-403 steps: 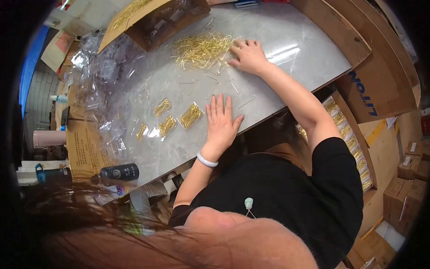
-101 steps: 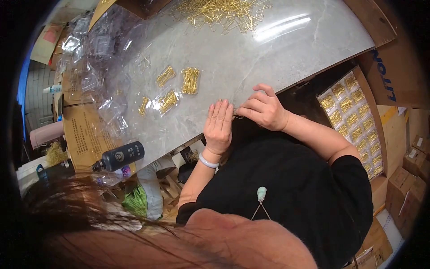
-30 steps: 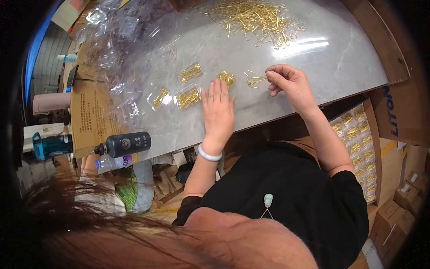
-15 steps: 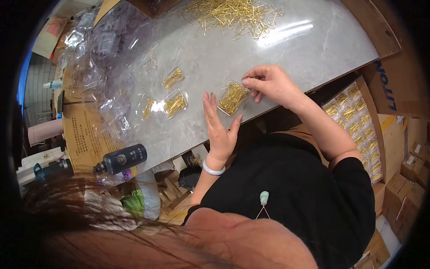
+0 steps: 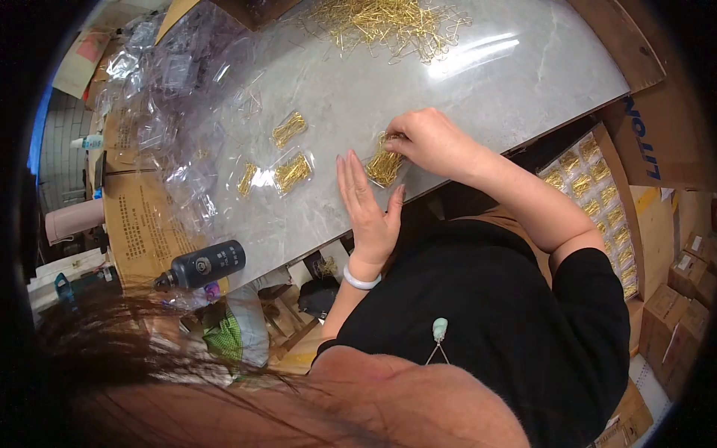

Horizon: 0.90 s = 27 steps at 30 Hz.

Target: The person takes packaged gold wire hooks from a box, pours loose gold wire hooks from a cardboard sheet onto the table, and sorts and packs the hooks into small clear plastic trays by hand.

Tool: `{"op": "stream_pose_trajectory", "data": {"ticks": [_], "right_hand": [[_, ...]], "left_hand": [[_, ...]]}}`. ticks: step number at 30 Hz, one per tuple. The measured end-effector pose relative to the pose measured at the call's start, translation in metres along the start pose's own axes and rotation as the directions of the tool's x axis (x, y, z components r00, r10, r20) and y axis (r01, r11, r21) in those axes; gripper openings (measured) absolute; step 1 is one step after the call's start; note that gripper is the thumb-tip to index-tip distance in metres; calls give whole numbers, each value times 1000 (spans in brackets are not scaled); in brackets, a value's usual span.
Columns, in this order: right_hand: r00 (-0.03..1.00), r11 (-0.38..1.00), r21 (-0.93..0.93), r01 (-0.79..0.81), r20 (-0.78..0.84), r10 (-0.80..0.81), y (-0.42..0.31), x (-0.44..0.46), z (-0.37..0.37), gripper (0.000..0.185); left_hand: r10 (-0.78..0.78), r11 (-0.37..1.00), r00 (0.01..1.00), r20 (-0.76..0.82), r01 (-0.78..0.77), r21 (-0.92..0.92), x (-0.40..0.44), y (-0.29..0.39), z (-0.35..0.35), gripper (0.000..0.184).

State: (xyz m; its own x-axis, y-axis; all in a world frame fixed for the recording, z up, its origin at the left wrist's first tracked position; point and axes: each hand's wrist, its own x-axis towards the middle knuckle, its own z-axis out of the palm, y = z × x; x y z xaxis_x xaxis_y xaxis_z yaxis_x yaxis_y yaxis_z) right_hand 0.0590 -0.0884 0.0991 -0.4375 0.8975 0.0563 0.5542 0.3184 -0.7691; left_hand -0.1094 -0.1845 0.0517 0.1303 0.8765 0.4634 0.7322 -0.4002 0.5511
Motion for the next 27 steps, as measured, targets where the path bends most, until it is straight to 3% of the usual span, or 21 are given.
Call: {"op": "stream_pose_trajectory", "data": {"ticks": [5, 9, 15, 18, 24, 27], "right_hand": [[994, 983, -177, 51, -88, -68, -5, -2, 4, 20], [971, 960, -260, 109, -180, -159, -6, -8, 11, 21], [949, 994, 75, 85, -310, -57, 15, -18, 18, 30], [903, 979, -52, 196, -379, -201, 20, -25, 25, 33], [888, 966, -140, 219, -383, -257, 20, -31, 30, 33], [873, 887, -354, 296, -277, -402, 13, -28, 25, 37]], "left_hand": [[2, 996, 997, 80, -8, 84, -1, 2, 7, 66], [-1, 991, 998, 67, -7, 134, -1, 4, 10, 64], [-15, 984, 996, 83, 0, 177, -1, 5, 10, 64], [-23, 981, 994, 107, 2, 196, -2, 4, 11, 65], [-30, 987, 991, 131, 9, 159, 1, 2, 10, 66], [-30, 982, 985, 169, -2, 188, 3, 3, 8, 67]]}}
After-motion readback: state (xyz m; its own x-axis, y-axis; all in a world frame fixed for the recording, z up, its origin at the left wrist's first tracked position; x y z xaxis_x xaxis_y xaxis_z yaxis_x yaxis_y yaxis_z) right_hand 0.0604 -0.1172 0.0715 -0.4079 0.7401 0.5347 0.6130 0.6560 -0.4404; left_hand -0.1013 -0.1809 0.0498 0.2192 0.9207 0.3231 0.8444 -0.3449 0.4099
